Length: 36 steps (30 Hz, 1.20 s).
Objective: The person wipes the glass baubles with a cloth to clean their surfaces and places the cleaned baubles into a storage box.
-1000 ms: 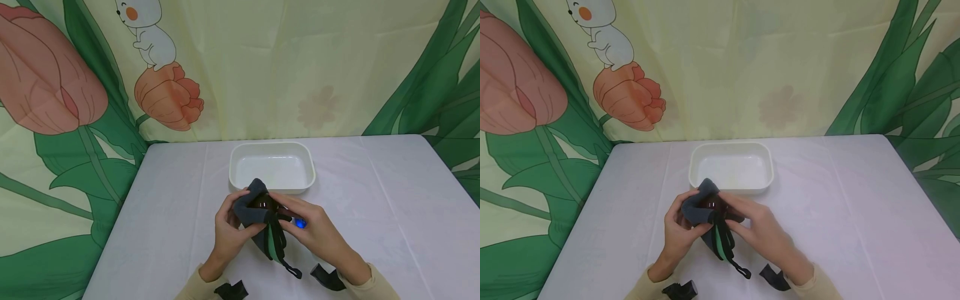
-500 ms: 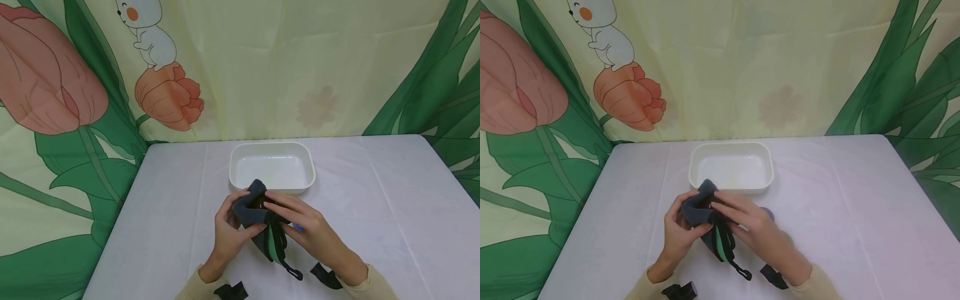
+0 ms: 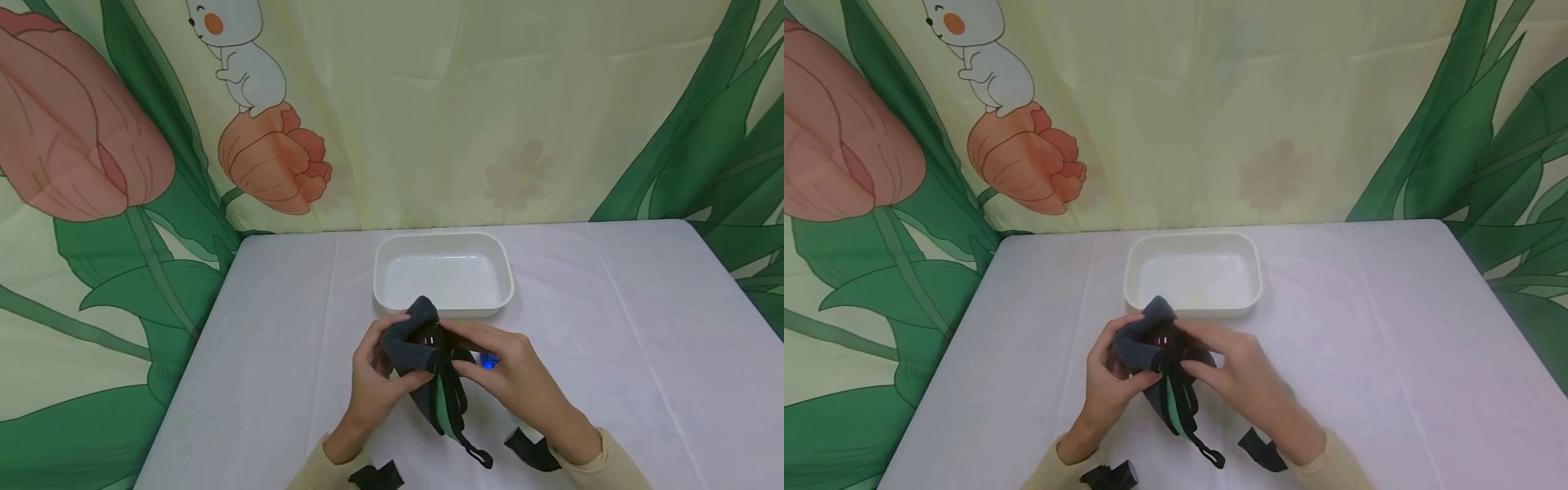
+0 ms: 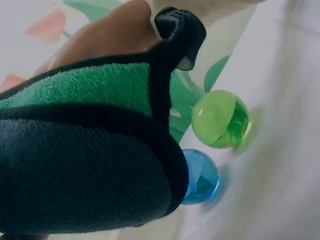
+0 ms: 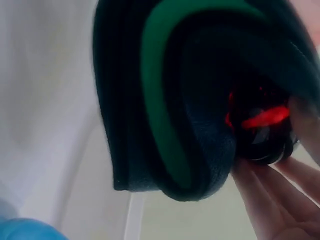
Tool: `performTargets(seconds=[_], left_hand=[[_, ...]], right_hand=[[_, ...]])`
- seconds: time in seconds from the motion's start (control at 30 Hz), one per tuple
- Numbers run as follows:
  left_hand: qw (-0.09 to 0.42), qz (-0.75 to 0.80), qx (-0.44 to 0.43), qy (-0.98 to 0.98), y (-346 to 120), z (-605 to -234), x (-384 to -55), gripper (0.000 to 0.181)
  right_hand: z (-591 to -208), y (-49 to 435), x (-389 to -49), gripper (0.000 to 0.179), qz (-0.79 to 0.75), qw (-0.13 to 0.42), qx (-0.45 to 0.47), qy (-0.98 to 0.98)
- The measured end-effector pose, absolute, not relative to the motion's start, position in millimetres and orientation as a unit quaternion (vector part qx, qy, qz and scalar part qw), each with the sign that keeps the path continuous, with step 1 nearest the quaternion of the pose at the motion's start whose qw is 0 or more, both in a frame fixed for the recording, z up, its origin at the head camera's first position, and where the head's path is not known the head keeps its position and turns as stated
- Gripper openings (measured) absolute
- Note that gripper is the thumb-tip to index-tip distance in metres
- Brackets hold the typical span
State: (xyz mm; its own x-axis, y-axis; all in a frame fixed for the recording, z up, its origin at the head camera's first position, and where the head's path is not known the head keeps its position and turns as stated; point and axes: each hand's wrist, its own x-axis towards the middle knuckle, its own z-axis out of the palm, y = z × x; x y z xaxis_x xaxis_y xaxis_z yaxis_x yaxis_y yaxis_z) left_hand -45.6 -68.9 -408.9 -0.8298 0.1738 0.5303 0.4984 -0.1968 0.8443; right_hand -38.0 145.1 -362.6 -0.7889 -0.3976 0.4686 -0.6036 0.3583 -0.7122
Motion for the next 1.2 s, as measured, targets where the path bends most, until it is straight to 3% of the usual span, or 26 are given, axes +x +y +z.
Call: performTargets(seconds=[0.43,0.63,0.83,0.97,1.1,1.2], left_hand=[[0.125,-0.722,-0.27,-0.625,-66.7,-407.7,-51.0,0.063],[0.112,-0.731,-0.272,-0.615,-65.3,-406.5,-51.8,0.062],[0.111,-0.734,-0.28,-0.608,-64.5,-404.3,-51.1,0.061],[0.103,-0.734,-0.276,-0.612,-65.5,-403.7,-50.5,0.062],[0.085,-0.728,-0.277,-0.621,-67.2,-402.2,-48.7,0.065],[0.085,-0.72,-0.29,-0.625,-67.9,-401.1,-48.1,0.067]], right_hand=[[-366.6,148.6,-39.1,0.073,0.414,0.107,0.312,-0.848],[-367.2,148.7,-40.4,0.045,0.386,0.19,0.376,-0.821],[-367.0,145.9,-40.7,0.04,0.383,0.232,0.415,-0.792],[-365.7,145.8,-40.1,0.04,0.387,0.232,0.414,-0.791],[-364.8,146.1,-36.3,0.044,0.415,0.185,0.361,-0.814],[-364.3,146.0,-33.0,0.06,0.432,0.145,0.307,-0.836]])
